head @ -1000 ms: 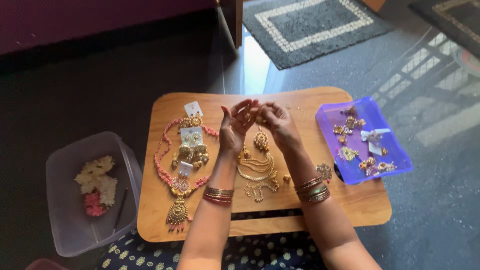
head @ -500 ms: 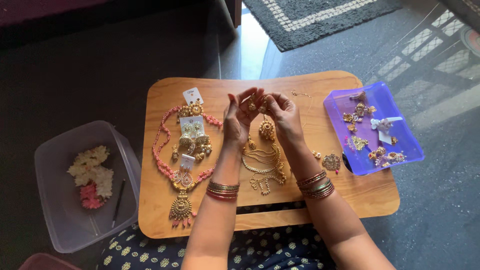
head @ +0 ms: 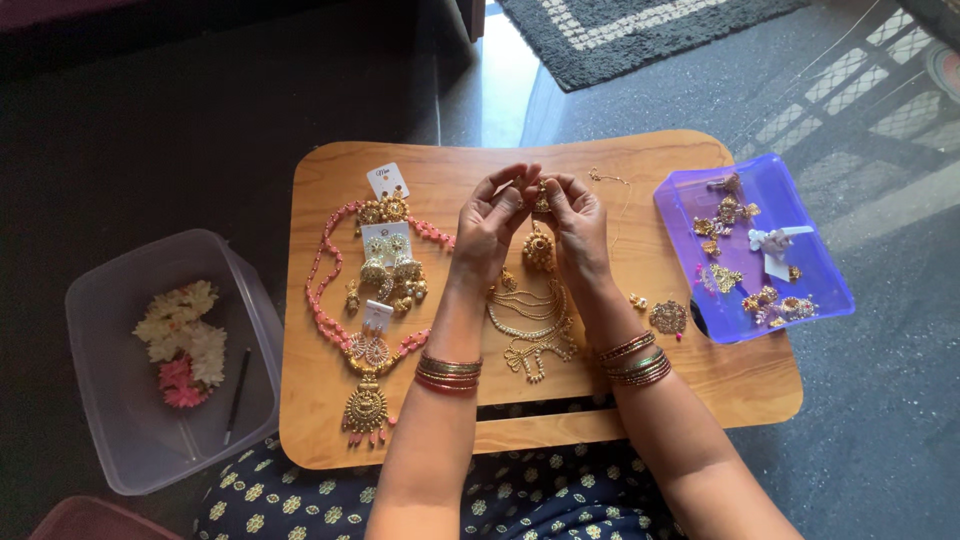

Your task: The person sits on the floor with a lap desk and handles various gold-colored jewelry pieces, including necklaces, earrings, and a maang tikka. They pick up items, examine them, and place them into a purple plastic container or back on the desk.

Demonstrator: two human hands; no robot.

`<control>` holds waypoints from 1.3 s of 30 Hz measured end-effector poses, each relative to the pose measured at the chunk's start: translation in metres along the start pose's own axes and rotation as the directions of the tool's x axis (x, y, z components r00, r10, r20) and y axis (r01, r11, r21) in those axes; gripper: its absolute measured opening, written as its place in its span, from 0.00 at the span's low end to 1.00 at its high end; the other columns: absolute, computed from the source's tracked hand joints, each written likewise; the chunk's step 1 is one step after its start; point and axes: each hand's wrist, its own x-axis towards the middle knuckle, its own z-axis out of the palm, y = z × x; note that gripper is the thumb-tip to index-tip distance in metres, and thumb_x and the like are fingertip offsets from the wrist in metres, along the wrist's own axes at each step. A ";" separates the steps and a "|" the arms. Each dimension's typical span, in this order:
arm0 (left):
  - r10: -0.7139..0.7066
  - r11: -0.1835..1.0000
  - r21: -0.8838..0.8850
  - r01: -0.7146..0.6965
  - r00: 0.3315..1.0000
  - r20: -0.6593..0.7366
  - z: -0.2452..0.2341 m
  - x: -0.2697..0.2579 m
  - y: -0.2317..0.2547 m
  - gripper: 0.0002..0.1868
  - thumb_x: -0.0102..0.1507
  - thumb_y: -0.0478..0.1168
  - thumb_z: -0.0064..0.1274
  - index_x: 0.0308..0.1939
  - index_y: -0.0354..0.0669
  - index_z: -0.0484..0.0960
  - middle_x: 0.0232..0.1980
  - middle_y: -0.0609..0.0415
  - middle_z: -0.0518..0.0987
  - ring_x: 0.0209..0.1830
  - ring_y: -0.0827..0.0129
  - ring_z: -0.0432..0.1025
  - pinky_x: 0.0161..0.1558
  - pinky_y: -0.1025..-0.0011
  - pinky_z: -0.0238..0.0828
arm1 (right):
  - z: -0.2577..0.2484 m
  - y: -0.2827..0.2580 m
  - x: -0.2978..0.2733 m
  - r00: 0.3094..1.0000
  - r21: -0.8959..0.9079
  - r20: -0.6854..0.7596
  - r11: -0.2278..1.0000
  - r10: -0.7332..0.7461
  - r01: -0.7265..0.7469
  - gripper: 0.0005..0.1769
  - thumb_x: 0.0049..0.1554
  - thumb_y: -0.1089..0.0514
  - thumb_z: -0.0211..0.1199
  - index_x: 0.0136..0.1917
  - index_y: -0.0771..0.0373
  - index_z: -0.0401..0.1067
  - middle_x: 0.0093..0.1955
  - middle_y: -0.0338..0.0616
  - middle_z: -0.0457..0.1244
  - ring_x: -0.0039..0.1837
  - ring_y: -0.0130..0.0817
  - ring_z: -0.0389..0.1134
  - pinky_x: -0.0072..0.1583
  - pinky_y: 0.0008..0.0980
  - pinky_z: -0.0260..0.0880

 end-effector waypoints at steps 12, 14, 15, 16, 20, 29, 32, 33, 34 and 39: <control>0.006 0.998 -0.070 -0.011 0.998 -0.061 0.016 -0.007 0.021 0.33 0.74 0.56 0.34 0.66 0.25 0.68 0.67 0.32 0.74 0.70 0.51 0.70 0.72 0.59 0.68 | -0.010 0.008 0.005 0.992 0.150 0.099 0.987 -0.079 0.064 0.10 0.63 0.59 0.67 0.56 0.66 0.76 0.53 0.42 0.70 0.54 0.27 0.69 0.61 0.28 0.70; 0.018 0.998 -0.059 -0.020 0.999 -0.046 0.015 -0.008 0.020 0.34 0.74 0.57 0.33 0.66 0.26 0.68 0.67 0.32 0.74 0.70 0.51 0.70 0.72 0.58 0.67 | -0.012 0.009 0.007 0.995 0.122 0.047 0.989 -0.092 0.085 0.10 0.63 0.59 0.68 0.56 0.66 0.77 0.54 0.43 0.69 0.54 0.27 0.68 0.61 0.29 0.69; 0.023 0.998 -0.055 -0.025 0.999 -0.037 0.014 -0.009 0.019 0.35 0.74 0.58 0.33 0.66 0.26 0.68 0.67 0.33 0.74 0.70 0.51 0.70 0.73 0.57 0.67 | -0.012 0.009 0.007 0.995 0.107 0.021 0.990 -0.099 0.096 0.10 0.63 0.59 0.68 0.56 0.66 0.77 0.55 0.43 0.69 0.54 0.27 0.67 0.60 0.29 0.68; 0.020 0.998 -0.056 -0.022 0.999 -0.035 0.013 -0.009 0.018 0.35 0.74 0.58 0.33 0.66 0.27 0.68 0.68 0.33 0.74 0.70 0.51 0.70 0.73 0.57 0.67 | -0.012 0.009 0.007 0.994 0.093 0.026 0.990 -0.109 0.106 0.10 0.62 0.59 0.68 0.56 0.65 0.77 0.56 0.43 0.69 0.55 0.28 0.68 0.61 0.30 0.69; 0.014 0.999 -0.047 -0.015 0.999 -0.033 0.008 -0.006 0.013 0.36 0.74 0.60 0.34 0.67 0.28 0.68 0.68 0.33 0.74 0.70 0.52 0.70 0.72 0.56 0.67 | -0.012 0.010 0.006 0.989 0.034 0.044 0.990 -0.138 0.136 0.11 0.61 0.57 0.68 0.55 0.64 0.77 0.59 0.44 0.68 0.57 0.29 0.69 0.63 0.32 0.70; -0.085 0.991 -0.107 0.086 0.996 0.017 -0.001 -0.004 0.003 0.39 0.72 0.63 0.36 0.67 0.27 0.68 0.66 0.33 0.76 0.67 0.51 0.72 0.71 0.55 0.68 | -0.021 0.007 0.012 0.988 -0.022 0.025 0.988 -0.154 0.155 0.11 0.61 0.56 0.69 0.54 0.65 0.79 0.65 0.44 0.64 0.63 0.30 0.66 0.64 0.31 0.66; -0.099 0.991 -0.088 0.100 0.995 0.012 0.001 -0.005 0.003 0.40 0.72 0.64 0.37 0.68 0.27 0.68 0.65 0.34 0.76 0.66 0.51 0.73 0.70 0.55 0.69 | -0.019 0.007 0.010 0.988 -0.019 0.038 0.988 -0.151 0.152 0.10 0.62 0.57 0.69 0.53 0.65 0.79 0.65 0.45 0.65 0.62 0.31 0.65 0.64 0.32 0.65; -0.103 0.992 -0.076 0.103 0.995 0.007 0.002 -0.006 0.003 0.40 0.72 0.64 0.37 0.68 0.27 0.68 0.65 0.34 0.76 0.65 0.52 0.73 0.70 0.55 0.69 | -0.018 0.006 0.010 0.989 -0.012 0.036 0.989 -0.146 0.146 0.10 0.62 0.57 0.69 0.53 0.65 0.79 0.64 0.46 0.65 0.62 0.31 0.65 0.63 0.32 0.65; -0.106 0.992 -0.062 0.106 0.994 0.006 0.003 -0.006 0.004 0.40 0.72 0.64 0.38 0.68 0.27 0.69 0.64 0.34 0.77 0.65 0.52 0.73 0.70 0.56 0.69 | -0.017 0.006 0.010 0.989 -0.021 0.022 0.989 -0.146 0.146 0.10 0.62 0.57 0.69 0.53 0.65 0.79 0.64 0.45 0.65 0.62 0.31 0.66 0.64 0.33 0.66; -0.127 0.992 -0.018 0.127 0.992 -0.001 0.006 -0.007 0.006 0.40 0.70 0.64 0.41 0.68 0.28 0.69 0.64 0.35 0.77 0.65 0.54 0.74 0.69 0.58 0.70 | -0.015 0.003 0.009 0.985 -0.073 -0.009 0.983 -0.172 0.171 0.09 0.60 0.58 0.69 0.52 0.64 0.78 0.63 0.44 0.65 0.63 0.31 0.67 0.67 0.32 0.69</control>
